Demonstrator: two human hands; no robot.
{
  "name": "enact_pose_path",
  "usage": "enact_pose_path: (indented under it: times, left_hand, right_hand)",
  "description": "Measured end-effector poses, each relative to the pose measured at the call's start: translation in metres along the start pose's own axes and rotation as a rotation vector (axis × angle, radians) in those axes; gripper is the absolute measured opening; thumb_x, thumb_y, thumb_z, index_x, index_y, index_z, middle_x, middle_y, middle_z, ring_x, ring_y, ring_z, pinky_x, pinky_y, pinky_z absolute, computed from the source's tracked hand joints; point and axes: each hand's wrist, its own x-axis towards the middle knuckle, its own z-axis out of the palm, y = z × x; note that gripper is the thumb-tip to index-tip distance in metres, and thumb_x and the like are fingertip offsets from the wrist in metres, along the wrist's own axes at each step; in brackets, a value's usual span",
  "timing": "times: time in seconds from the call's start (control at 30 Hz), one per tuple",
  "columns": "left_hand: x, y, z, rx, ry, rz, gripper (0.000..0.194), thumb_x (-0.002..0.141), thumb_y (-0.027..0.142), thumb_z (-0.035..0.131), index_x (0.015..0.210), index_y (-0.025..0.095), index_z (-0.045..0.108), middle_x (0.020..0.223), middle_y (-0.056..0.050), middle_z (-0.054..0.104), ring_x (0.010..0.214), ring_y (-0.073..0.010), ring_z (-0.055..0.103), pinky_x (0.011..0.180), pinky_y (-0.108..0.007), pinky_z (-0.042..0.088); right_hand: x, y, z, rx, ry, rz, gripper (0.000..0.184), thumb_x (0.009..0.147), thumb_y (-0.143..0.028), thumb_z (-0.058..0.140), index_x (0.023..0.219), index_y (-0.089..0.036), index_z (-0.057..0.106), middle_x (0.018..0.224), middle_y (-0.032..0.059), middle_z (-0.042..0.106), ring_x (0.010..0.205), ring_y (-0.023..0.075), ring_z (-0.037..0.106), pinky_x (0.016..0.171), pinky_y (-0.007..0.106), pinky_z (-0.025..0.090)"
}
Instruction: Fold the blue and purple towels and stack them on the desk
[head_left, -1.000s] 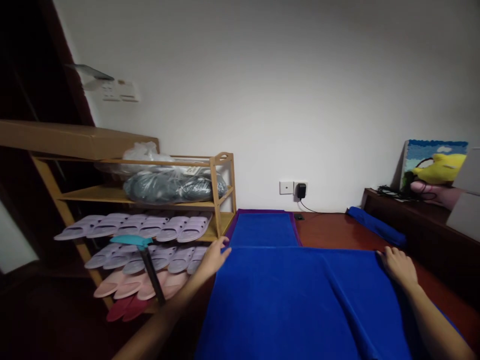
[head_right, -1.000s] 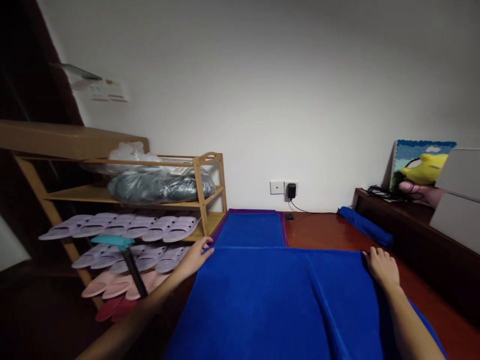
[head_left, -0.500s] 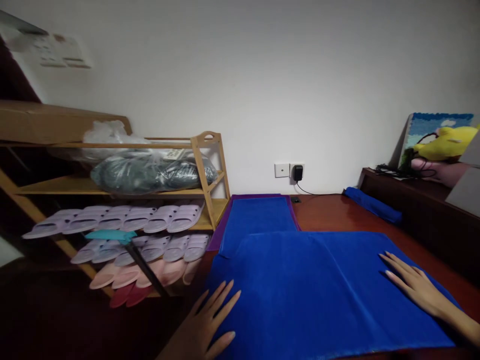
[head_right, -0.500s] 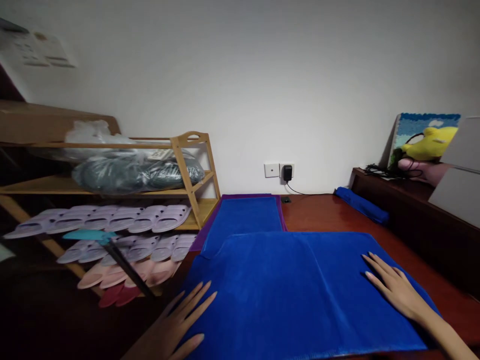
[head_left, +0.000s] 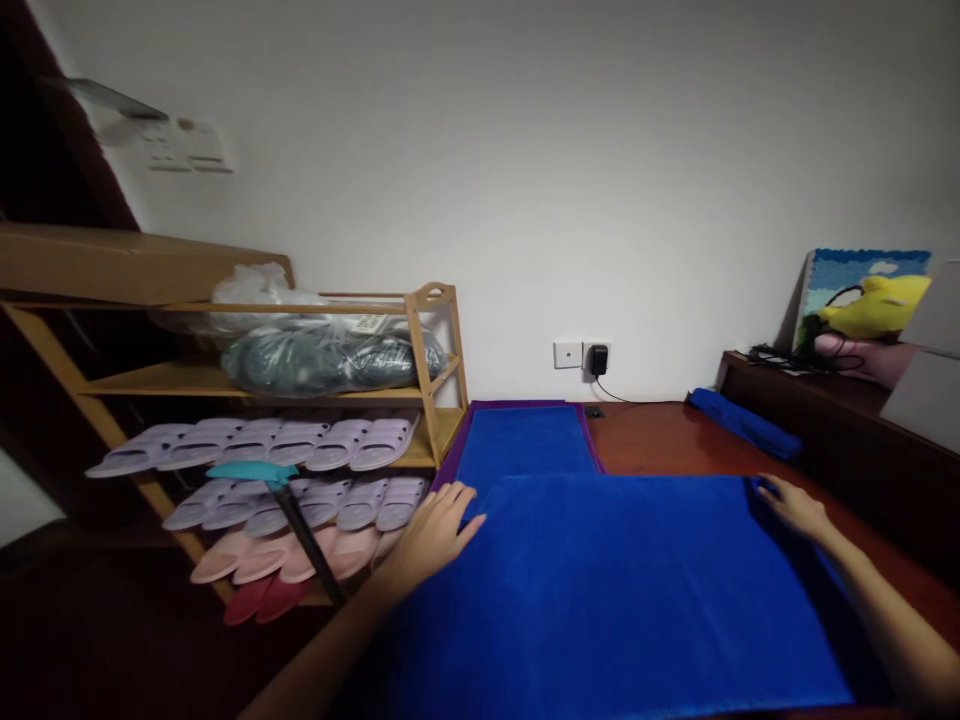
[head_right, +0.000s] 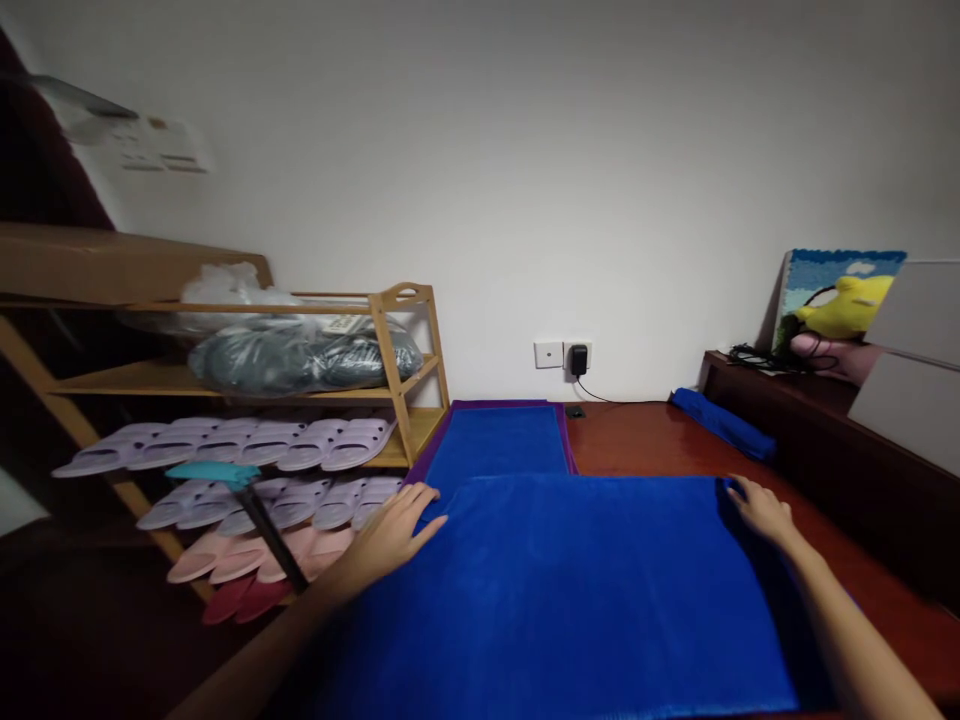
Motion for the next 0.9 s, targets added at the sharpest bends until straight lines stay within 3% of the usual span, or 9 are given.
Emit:
enact_pose_path:
  times: [0.07,0.17,0.37,0.63,0.8,0.9]
  left_hand:
    - [0.019,0.000,0.009,-0.011,-0.023,-0.088,0.029,0.088,0.046,0.043,0.093,0.020,0.055,0.092,-0.006,0.059,0.087,-0.0222,0.057,0.080,-0.035,0.044]
    - [0.027,-0.001,0.019,0.000,-0.086,-0.127,0.025,0.085,0.044,0.047,0.088,0.020,0.052,0.090,-0.006,0.057,0.087,-0.0227,0.055,0.077,-0.034,0.043]
    - [0.023,-0.008,0.030,-0.009,-0.123,-0.117,0.005,0.082,0.023,0.045,0.081,0.021,0.050,0.089,-0.004,0.056,0.087,-0.0207,0.052,0.078,-0.032,0.039]
    - [0.048,-0.034,0.021,-0.085,-0.109,-0.211,0.018,0.087,0.013,0.032,0.077,0.021,0.044,0.075,-0.002,0.057,0.074,-0.0166,0.058,0.069,-0.026,0.039]
    - [0.076,-0.043,0.014,-0.015,-0.138,-0.226,0.018,0.089,0.012,0.033,0.083,0.021,0.047,0.073,-0.003,0.060,0.070,-0.0173,0.061,0.066,-0.026,0.039]
    - [0.084,-0.038,0.016,0.008,-0.122,-0.237,0.020,0.089,0.013,0.033,0.089,0.019,0.052,0.081,-0.006,0.063,0.082,-0.0204,0.062,0.074,-0.030,0.041]
  right_hand:
    - [0.012,-0.018,0.004,-0.002,0.013,0.088,0.054,0.083,-0.047,0.029,0.124,-0.022,0.053,0.125,0.0132,0.056,0.113,0.0336,0.051,0.084,0.051,0.043]
    - [0.018,-0.031,0.011,-0.012,0.056,0.172,0.056,0.082,-0.046,0.031,0.120,-0.014,0.055,0.118,0.0235,0.054,0.109,0.0403,0.050,0.078,0.054,0.041]
    - [0.023,-0.020,0.016,-0.008,0.097,0.167,0.042,0.079,-0.042,0.037,0.105,-0.018,0.059,0.112,0.0188,0.053,0.106,0.0378,0.049,0.077,0.051,0.040]
    - [0.031,-0.021,0.017,0.059,0.065,0.044,0.036,0.082,-0.029,0.030,0.109,-0.017,0.052,0.099,0.0139,0.062,0.099,0.0295,0.054,0.082,0.047,0.038]
    - [0.028,-0.027,0.016,0.013,0.104,0.028,0.042,0.084,-0.025,0.026,0.119,-0.017,0.047,0.117,0.0155,0.055,0.108,0.0317,0.049,0.082,0.050,0.038]
    - [0.024,-0.031,0.011,-0.027,0.139,0.035,0.045,0.086,-0.027,0.022,0.122,-0.015,0.047,0.120,0.0176,0.052,0.109,0.0333,0.047,0.083,0.050,0.038]
